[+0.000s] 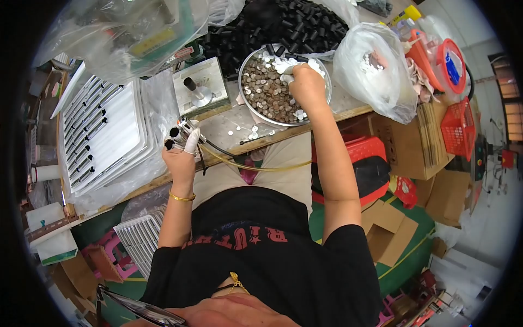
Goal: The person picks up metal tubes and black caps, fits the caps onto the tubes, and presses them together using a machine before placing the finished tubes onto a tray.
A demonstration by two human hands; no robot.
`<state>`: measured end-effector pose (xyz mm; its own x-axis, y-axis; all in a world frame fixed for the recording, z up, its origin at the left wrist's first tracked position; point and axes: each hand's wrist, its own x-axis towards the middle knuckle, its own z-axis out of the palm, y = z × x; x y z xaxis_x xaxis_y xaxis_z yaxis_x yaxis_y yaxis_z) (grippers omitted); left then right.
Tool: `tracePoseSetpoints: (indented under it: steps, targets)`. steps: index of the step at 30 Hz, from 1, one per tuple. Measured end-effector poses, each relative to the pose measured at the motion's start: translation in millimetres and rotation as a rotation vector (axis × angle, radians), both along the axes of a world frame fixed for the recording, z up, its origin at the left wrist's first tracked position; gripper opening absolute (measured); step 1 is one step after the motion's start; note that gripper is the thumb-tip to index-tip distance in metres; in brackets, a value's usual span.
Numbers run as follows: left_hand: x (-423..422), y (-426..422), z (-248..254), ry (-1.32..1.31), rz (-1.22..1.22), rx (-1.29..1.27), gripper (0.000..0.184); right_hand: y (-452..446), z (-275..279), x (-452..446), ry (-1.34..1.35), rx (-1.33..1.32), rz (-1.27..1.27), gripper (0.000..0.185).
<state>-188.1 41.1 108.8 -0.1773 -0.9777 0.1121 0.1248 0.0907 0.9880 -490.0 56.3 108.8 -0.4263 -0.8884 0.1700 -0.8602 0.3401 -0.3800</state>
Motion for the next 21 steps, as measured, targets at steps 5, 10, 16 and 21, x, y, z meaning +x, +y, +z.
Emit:
tracePoseSetpoints:
  steps: [5, 10, 16, 21]
  targets:
    - [2, -2, -3, 0.009, -0.006, 0.008, 0.026, -9, -3, 6, 0.096, 0.039, 0.011, 0.014]
    - [2, -2, -6, -0.030, 0.007, 0.001, 0.024, -13, -10, 2, 0.158, 0.048, 0.046, 0.016]
    - [3, -2, -6, 0.003, -0.003, 0.032, 0.023, -9, -19, -1, 0.190, 0.026, 0.074, 0.017]
    - [6, -1, -7, 0.000, -0.003, 0.028, 0.024, -5, -9, 4, 0.144, -0.052, 0.101, 0.019]
